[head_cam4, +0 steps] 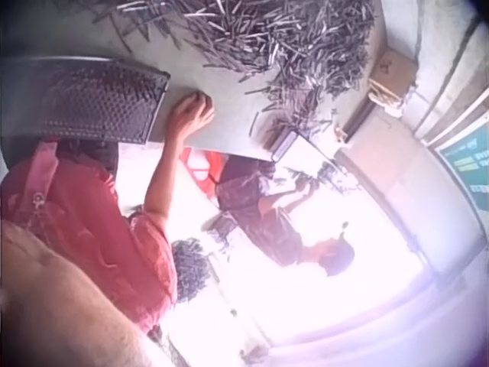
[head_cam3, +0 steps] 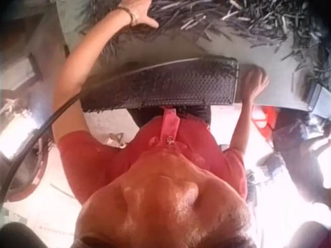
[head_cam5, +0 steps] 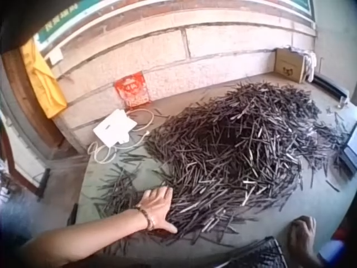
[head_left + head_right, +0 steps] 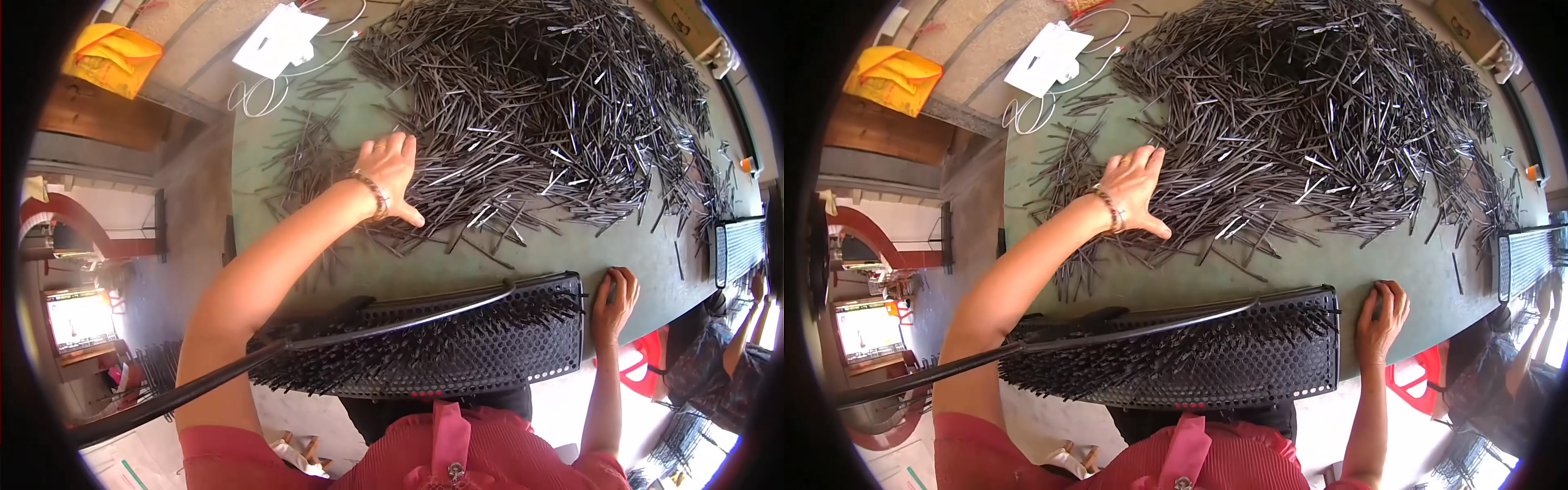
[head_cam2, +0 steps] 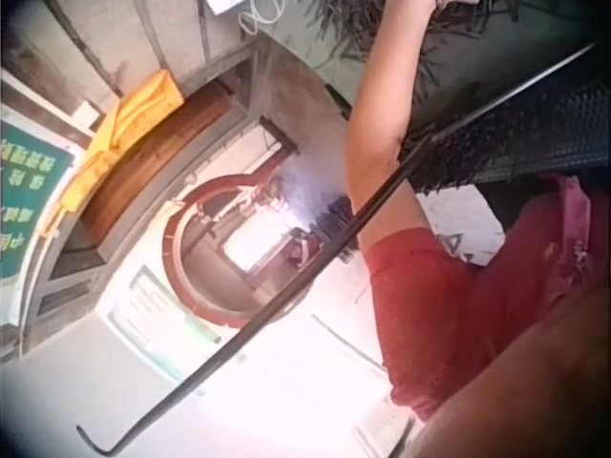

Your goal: Manually inserting thin metal wires into a perforated plastic grid base to assemble industrial brushes or filters.

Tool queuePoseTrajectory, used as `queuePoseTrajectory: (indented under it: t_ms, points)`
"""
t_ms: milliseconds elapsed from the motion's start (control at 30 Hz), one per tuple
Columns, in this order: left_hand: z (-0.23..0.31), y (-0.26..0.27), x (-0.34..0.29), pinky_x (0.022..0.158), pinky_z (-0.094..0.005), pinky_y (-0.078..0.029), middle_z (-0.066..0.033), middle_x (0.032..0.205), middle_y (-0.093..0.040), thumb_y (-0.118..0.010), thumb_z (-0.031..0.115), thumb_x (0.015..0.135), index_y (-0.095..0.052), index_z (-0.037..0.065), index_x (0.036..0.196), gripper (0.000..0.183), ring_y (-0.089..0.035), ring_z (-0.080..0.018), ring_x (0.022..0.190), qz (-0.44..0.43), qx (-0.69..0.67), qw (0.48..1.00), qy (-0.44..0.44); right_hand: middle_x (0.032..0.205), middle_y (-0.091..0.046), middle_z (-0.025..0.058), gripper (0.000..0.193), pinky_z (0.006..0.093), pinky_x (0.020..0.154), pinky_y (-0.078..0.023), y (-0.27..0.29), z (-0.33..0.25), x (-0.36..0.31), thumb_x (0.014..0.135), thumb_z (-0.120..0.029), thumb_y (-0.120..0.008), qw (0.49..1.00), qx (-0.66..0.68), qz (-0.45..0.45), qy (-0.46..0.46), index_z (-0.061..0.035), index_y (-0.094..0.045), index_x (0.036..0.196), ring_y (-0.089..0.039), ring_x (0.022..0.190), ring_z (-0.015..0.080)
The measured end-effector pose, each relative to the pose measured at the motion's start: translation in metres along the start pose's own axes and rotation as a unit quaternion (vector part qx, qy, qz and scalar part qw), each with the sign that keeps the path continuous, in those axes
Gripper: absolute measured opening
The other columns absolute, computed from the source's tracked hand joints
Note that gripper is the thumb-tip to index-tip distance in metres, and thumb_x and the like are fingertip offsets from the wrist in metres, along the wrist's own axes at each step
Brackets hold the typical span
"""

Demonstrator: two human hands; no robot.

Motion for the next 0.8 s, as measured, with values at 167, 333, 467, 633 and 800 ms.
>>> queuePoseTrajectory:
  t_ms: [167,333,467,633,800]
  points:
    - [-0.010,-0.018,0.013,0.089,-0.0398,-0.038,-0.0178,0.110,-0.051,-0.084,0.050,0.044,-0.048,-0.005,0.110,0.094,-0.051,-0.0293,0.105,-0.001,0.031,1.000,0.003,0.101,-0.056,0.0127,0.013,0.0399,0.083,-0.040,0.000,0.000,0.000,0.082,-0.001,-0.057,1.000,-0.002,0.003,0.002,-0.0008,-0.058,0.095,-0.052,0.092,0.0310]
    - [-0.008,-0.019,0.021,0.085,-0.0401,-0.043,-0.0166,0.095,-0.059,-0.073,0.027,0.061,-0.054,-0.003,0.102,0.054,-0.056,-0.0297,0.098,-0.027,-0.005,1.000,0.007,0.100,-0.056,0.0129,0.013,0.0400,0.083,-0.040,-0.001,0.001,0.000,0.082,-0.001,-0.057,1.000,-0.006,0.001,-0.006,-0.0007,-0.058,0.095,-0.052,0.092,0.0312]
    - [-0.002,-0.020,0.015,0.083,-0.0416,-0.047,-0.0172,0.095,-0.057,-0.072,0.018,0.063,-0.055,-0.002,0.095,0.042,-0.056,-0.0319,0.095,-0.011,-0.017,1.000,0.024,0.099,-0.056,0.0129,0.013,0.0400,0.083,-0.040,-0.001,0.001,0.000,0.082,-0.001,-0.057,1.000,-0.009,0.000,-0.004,-0.0007,-0.058,0.095,-0.052,0.091,0.0313]
    - [-0.028,-0.010,0.014,0.081,-0.0405,-0.048,-0.0198,0.092,-0.058,-0.065,0.014,0.064,-0.056,-0.004,0.096,0.038,-0.058,-0.0362,0.087,0.101,-0.157,0.982,-0.012,0.100,-0.056,0.0129,0.013,0.0400,0.082,-0.040,-0.002,0.001,0.001,0.081,0.000,-0.057,1.000,-0.009,0.004,-0.008,-0.0009,-0.058,0.095,-0.052,0.091,0.0312]
    - [-0.068,-0.004,0.016,0.070,-0.0250,-0.049,-0.0001,0.082,-0.063,-0.076,0.008,0.071,-0.060,0.004,0.092,0.026,-0.059,-0.0089,0.074,0.174,-0.597,0.781,0.059,0.100,-0.056,0.0128,0.014,0.0397,0.081,-0.040,-0.001,0.003,0.001,0.080,0.001,-0.057,1.000,-0.010,0.003,-0.012,-0.0011,-0.058,0.095,-0.052,0.091,0.0313]
Point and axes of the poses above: each hand's wrist, its own x-axis towards the middle knuckle, its own y-axis out of the back of the hand, z = x × y, the point moved 5 cm from there along x, towards the middle knuckle
